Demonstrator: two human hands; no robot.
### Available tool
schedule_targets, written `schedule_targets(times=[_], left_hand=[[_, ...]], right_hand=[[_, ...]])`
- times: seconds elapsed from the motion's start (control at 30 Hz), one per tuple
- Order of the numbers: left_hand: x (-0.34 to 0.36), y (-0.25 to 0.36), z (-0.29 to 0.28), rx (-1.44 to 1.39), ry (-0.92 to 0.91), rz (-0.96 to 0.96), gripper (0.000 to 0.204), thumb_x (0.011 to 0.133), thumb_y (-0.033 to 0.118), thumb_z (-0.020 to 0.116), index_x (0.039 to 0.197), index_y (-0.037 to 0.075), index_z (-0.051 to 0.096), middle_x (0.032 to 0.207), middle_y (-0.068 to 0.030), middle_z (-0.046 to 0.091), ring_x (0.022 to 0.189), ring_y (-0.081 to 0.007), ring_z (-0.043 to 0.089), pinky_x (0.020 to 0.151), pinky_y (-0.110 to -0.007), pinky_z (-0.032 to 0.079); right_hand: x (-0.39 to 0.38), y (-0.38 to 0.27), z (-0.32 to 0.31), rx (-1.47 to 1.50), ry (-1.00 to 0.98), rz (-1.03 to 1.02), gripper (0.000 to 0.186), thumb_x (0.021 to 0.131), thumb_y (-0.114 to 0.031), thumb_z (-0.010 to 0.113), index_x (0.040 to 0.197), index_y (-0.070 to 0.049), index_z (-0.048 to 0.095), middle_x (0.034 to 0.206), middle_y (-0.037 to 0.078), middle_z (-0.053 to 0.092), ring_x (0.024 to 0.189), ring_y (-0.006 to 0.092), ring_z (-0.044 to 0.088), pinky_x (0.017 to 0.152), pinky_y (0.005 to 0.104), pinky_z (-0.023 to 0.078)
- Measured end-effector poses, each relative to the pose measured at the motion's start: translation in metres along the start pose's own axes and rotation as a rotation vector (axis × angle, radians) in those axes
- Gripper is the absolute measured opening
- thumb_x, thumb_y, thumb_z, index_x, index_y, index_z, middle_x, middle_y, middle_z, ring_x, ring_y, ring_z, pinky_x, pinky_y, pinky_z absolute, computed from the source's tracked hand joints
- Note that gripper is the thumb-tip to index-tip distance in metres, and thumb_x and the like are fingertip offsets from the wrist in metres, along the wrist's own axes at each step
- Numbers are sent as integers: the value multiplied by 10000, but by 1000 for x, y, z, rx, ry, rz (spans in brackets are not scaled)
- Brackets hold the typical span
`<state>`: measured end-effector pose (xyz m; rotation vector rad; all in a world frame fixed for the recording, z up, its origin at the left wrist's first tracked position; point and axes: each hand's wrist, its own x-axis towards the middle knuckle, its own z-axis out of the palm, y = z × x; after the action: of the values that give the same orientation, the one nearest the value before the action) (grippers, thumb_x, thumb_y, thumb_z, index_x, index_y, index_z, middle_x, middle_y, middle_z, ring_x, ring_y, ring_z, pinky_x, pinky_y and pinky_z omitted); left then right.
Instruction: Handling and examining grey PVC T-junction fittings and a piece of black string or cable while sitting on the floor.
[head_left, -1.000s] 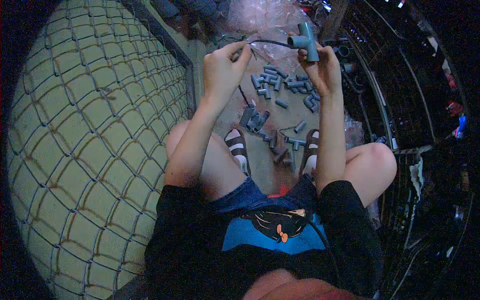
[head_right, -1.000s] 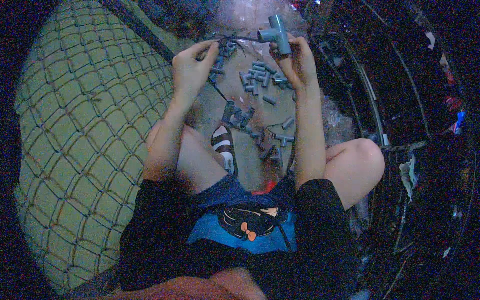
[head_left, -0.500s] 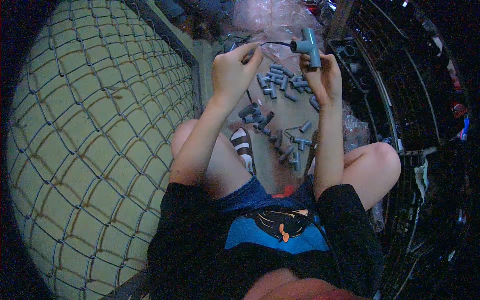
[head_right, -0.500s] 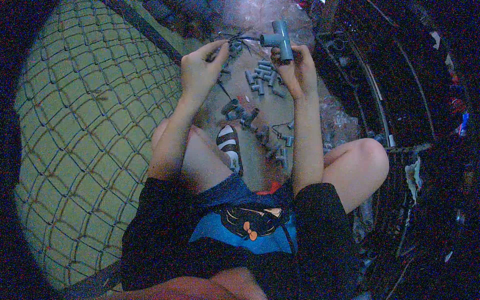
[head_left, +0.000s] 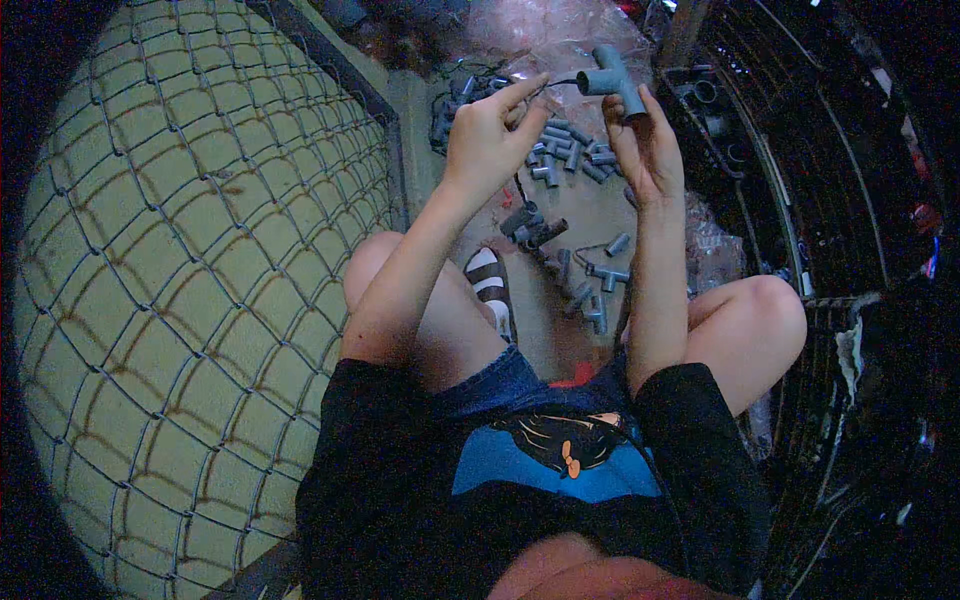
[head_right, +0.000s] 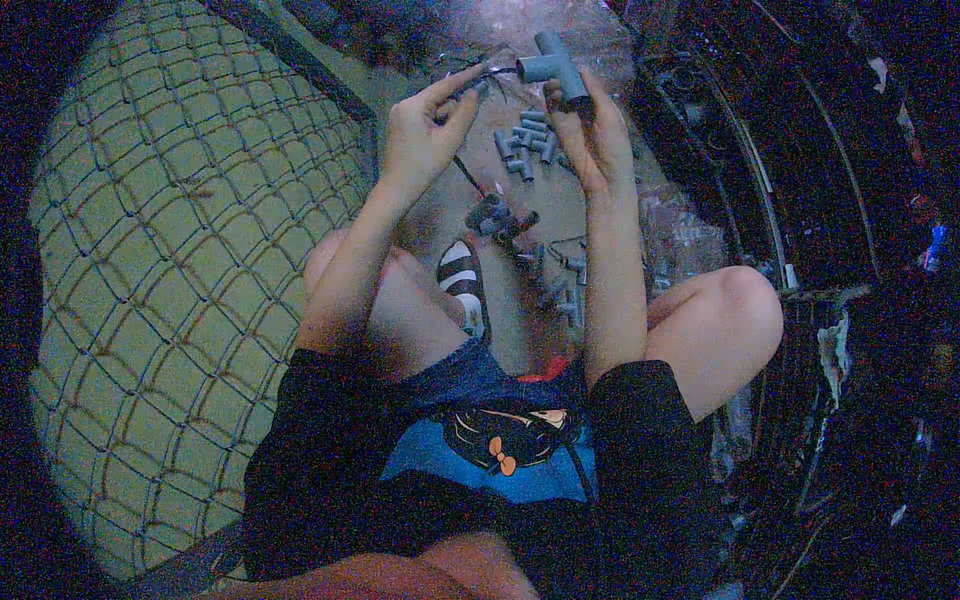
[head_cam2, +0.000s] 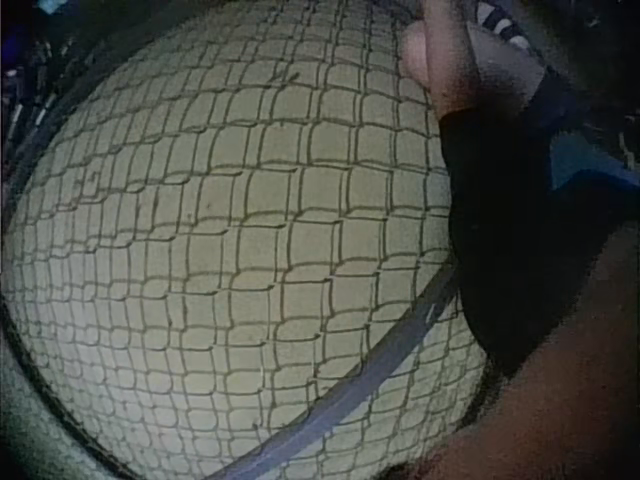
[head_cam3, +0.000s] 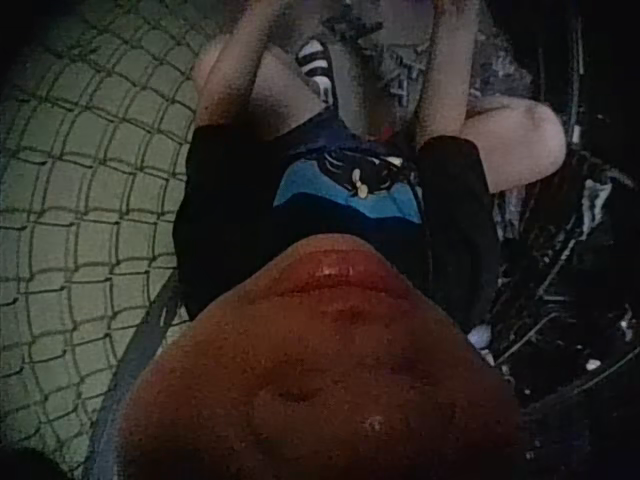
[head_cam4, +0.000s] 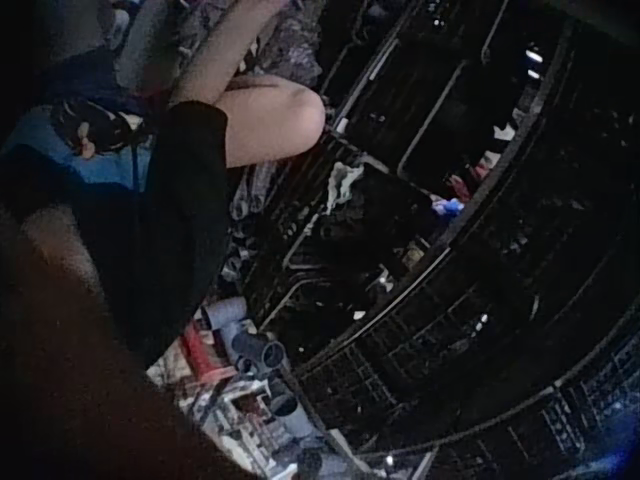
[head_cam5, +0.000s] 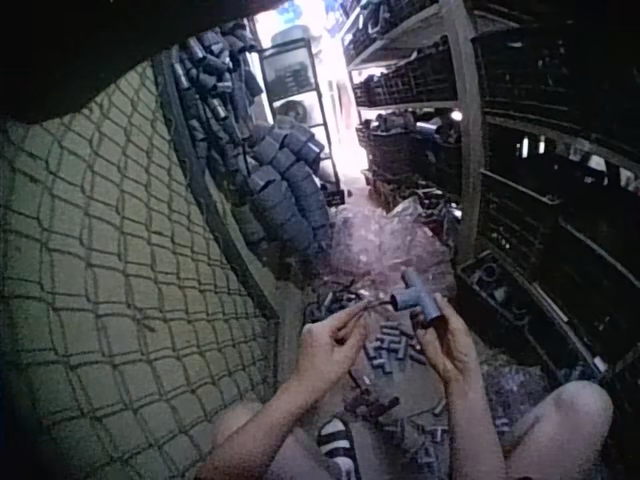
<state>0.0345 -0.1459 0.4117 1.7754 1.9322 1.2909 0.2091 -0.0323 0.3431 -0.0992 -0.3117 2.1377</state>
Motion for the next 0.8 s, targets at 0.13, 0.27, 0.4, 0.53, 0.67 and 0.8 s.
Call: schedule_targets(times=[0.13,0.27,0.4,0.53,0.67,0.8], left_hand=[[0,-1,1,51,-11,70,286,889,229,655,1152,131,707,635,-100,615,552,-104,525,541,-280,443],[0,-3,3,4,-11,22,274,895,215,663,1155,144,710,704,-101,664,609,-76,546,573,-258,461],[0,-8,6,-71,-71,15,291,891,238,659,1143,99,704,713,-115,667,599,-117,583,588,-275,475],[-4,-12,18,-50,-72,60,311,906,236,645,1139,34,685,722,-91,655,616,-116,586,604,-277,483],[-6,-16,30,-124,-144,-2,331,937,232,627,1159,-12,652,805,-48,668,663,-86,572,608,-266,485],[-9,-26,37,-348,-349,-168,346,948,213,614,1209,-13,601,853,-27,655,699,-90,566,620,-264,473]], right_hand=[[1,0,-4,26,30,9,327,959,-192,613,1167,50,543,1048,159,629,906,212,642,768,270,560],[-4,3,0,-121,102,2,343,949,-146,626,1139,100,481,1027,213,583,932,251,631,766,263,584],[-5,11,8,-189,143,-49,348,944,-175,638,1115,94,497,1017,212,607,894,239,661,718,236,607],[-6,19,16,-195,248,-75,319,940,-223,651,1040,59,538,937,171,636,781,199,670,616,207,598],[-15,23,25,-355,234,-121,314,930,-293,665,997,-2,569,857,107,640,726,151,656,567,188,569],[-20,27,35,-489,326,-199,352,912,-372,680,1000,-44,588,845,60,634,685,117,634,545,183,515]])
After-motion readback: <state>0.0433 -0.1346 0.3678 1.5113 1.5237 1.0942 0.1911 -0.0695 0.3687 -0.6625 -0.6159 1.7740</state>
